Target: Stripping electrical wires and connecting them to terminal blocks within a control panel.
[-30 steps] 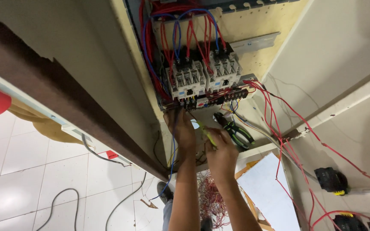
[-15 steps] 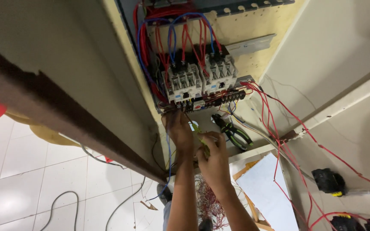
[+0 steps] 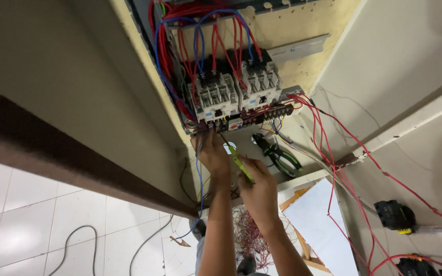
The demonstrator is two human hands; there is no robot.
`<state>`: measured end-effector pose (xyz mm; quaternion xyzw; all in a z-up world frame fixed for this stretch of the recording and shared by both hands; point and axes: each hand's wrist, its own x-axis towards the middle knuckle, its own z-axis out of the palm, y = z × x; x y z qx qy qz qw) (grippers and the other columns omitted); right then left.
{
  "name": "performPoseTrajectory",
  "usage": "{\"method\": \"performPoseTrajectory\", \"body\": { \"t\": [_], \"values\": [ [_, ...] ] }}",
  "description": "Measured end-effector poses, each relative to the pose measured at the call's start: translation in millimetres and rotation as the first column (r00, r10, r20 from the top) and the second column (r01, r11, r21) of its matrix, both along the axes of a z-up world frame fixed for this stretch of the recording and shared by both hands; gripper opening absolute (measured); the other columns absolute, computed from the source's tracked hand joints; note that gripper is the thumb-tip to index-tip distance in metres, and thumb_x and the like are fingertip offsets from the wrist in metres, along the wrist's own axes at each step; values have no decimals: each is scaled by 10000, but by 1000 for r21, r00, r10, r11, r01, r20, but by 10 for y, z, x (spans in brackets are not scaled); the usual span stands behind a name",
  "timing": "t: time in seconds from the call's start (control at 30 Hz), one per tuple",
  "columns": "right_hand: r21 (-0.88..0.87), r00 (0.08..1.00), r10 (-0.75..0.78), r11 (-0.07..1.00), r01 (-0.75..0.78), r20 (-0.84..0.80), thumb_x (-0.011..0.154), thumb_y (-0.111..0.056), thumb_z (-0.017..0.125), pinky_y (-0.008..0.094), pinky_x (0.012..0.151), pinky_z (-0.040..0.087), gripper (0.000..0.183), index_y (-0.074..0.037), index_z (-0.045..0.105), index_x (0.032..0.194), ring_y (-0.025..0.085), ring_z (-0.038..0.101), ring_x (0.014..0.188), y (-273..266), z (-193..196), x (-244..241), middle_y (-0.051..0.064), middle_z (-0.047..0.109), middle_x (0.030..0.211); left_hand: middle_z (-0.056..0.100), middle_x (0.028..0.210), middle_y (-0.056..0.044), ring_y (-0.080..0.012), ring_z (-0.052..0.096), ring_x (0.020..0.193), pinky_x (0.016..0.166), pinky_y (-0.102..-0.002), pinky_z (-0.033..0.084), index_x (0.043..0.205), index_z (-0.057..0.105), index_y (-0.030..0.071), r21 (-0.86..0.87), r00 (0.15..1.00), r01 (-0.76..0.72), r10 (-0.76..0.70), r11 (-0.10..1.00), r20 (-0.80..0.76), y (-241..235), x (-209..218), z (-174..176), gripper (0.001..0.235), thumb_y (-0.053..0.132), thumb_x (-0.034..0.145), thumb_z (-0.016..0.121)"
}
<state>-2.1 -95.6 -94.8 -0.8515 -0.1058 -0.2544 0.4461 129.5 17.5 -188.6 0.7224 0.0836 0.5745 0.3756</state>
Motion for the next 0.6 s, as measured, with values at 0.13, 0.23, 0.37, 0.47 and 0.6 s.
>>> {"method": "performPoseTrajectory", "body": {
  "t": [0.13, 0.23, 0.37, 0.47, 0.6],
  "values": [
    [-22, 995, -55, 998, 57, 83, 864, 32, 709, 341, 673, 643, 388, -168, 764, 1192, 247, 761, 873, 16, 32, 21, 21, 737, 1081, 739, 827, -97, -276, 650, 882, 812, -343, 558, 911, 804, 18, -31, 1000, 15, -15, 999, 7, -1, -6, -53, 118, -55, 888, 714],
    [-11, 984, -42, 999, 44, 171, 879, 34, 676, 336, 640, 632, 315, -142, 742, 1132, 231, 733, 804, 81, 78, -19, 43, 616, 1072, 716, 856, -123, -331, 629, 898, 768, -399, 566, 958, 798, -13, -31, 996, 82, -84, 996, -43, 36, -13, -77, 136, -55, 934, 672],
    [-31, 991, 61, 998, -58, 117, 837, 100, 586, 368, 687, 593, 470, -100, 657, 1256, 257, 666, 831, 113, 93, -136, 82, 507, 1097, 721, 856, -116, -311, 625, 883, 759, -393, 564, 921, 802, 0, -12, 994, 89, -90, 996, -55, 38, -36, -74, 137, -53, 928, 676],
    [-86, 983, 53, 996, -38, 178, 793, 116, 576, 339, 767, 513, 575, -124, 638, 1311, 205, 602, 881, 122, -39, -119, 30, 495, 1021, 727, 888, -104, -304, 635, 918, 761, -383, 571, 916, 799, 33, -8, 994, 76, -76, 997, -75, 41, -27, -130, 123, -18, 935, 689],
    [-133, 946, 40, 991, 4, 322, 788, 134, 588, 297, 783, 495, 528, -177, 684, 1204, 177, 557, 975, 172, -106, -65, -12, 571, 1090, 676, 880, -84, -288, 608, 878, 768, -326, 550, 898, 779, 70, 20, 993, 61, -58, 998, -99, 50, -37, -72, 164, -4, 976, 655]
  ]
}}
